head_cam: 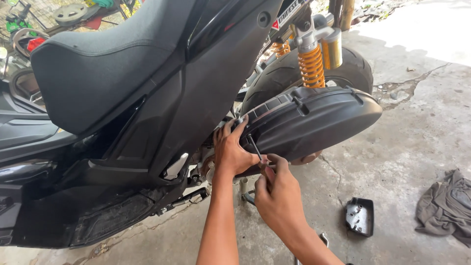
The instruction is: Using a screwdriver to unscrew bolts from a motorcycle's plastic housing
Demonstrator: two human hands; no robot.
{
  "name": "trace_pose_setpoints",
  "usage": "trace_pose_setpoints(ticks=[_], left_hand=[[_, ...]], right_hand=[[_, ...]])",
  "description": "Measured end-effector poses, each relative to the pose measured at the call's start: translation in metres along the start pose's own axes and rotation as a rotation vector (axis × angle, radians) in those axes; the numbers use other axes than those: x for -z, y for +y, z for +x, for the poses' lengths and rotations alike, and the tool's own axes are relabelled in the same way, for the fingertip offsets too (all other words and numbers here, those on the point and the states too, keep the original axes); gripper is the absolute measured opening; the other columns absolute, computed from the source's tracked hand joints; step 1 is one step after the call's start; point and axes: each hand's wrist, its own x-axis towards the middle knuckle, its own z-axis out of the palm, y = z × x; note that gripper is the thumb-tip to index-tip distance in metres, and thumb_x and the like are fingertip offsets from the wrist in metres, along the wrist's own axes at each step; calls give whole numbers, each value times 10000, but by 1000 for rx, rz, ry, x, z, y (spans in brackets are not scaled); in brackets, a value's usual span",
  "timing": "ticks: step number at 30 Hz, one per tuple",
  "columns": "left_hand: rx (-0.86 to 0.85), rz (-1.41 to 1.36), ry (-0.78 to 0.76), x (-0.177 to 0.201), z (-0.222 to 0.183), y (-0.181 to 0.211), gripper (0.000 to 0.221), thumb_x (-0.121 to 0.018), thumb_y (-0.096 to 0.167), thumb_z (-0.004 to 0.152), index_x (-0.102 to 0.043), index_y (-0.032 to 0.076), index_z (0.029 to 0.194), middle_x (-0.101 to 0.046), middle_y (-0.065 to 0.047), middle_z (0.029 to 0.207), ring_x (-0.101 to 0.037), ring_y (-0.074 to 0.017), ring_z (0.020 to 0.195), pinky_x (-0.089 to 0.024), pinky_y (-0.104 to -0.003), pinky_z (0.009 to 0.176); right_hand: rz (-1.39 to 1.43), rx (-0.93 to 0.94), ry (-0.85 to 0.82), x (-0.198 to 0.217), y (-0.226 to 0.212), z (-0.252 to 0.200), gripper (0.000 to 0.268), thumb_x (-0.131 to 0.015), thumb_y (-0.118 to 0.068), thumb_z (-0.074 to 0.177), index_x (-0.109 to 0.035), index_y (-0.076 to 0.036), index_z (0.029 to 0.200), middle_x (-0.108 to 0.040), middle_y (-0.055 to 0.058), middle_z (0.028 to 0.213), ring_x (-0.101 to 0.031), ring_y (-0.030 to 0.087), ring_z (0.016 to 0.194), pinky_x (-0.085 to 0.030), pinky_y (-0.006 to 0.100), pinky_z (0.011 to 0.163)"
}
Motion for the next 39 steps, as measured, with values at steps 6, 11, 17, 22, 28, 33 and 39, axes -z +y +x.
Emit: trace_pose_setpoints(ticks=[6,11,17,22,28,33,39], left_hand=[[8,17,15,-5,-1,-3,997,-852,365,466,-624,193,1421,-553,-174,1415,-534,-412,1195,-372,-506,1091],[48,17,-11,-6,0,-3,1029,-900,374,450,-618,199,1424,-562,-181,1402,-529,-414,1209,-369,-505,1107],[22,-6,-7,-5,2,-4,1072,-925,455,436,-616,177,1424,-553,-188,1402,-538,-413,1227,-404,-531,1080],[186,32,-121,-2,7,-1,1065,-842,519,430,-587,325,1445,-596,-132,1423,-538,-338,1359,-293,-457,1203],[216,-45,-149,1,7,1,1306,-883,714,272,-563,314,1473,-561,-174,1461,-518,-385,1374,-337,-463,1193],[216,-19,-142,-1,4,1,1355,-906,684,197,-578,317,1460,-553,-147,1472,-513,-373,1373,-330,-464,1196],[205,-46,-112,0,3,1,1310,-910,709,235,-592,325,1447,-556,-128,1459,-512,-370,1361,-337,-456,1192]], right_hand=[[-184,132,112,-14,9,9,281,-668,-116,868,-601,-9,1119,-749,114,946,-758,246,703,-575,389,601],[-151,182,139,-26,6,7,204,-640,-42,888,-595,-26,1087,-713,108,902,-710,209,653,-558,358,566],[-93,168,122,-23,1,10,190,-624,-30,893,-593,-19,1080,-735,109,862,-715,203,617,-556,349,555],[190,-463,66,-16,-5,25,225,-634,-249,919,-661,-160,1123,-753,70,837,-718,193,760,-562,363,678],[1709,-1068,-60,-7,12,30,27,-527,-90,984,-539,-78,1005,-445,-26,756,-243,0,413,-163,122,346],[1011,-800,-99,-2,-3,18,445,-588,-111,812,-550,-12,1244,-449,68,787,-241,81,465,-181,222,372],[-123,-316,-99,-3,15,14,260,-641,-261,875,-568,-105,1070,-793,105,924,-768,342,852,-594,444,730]])
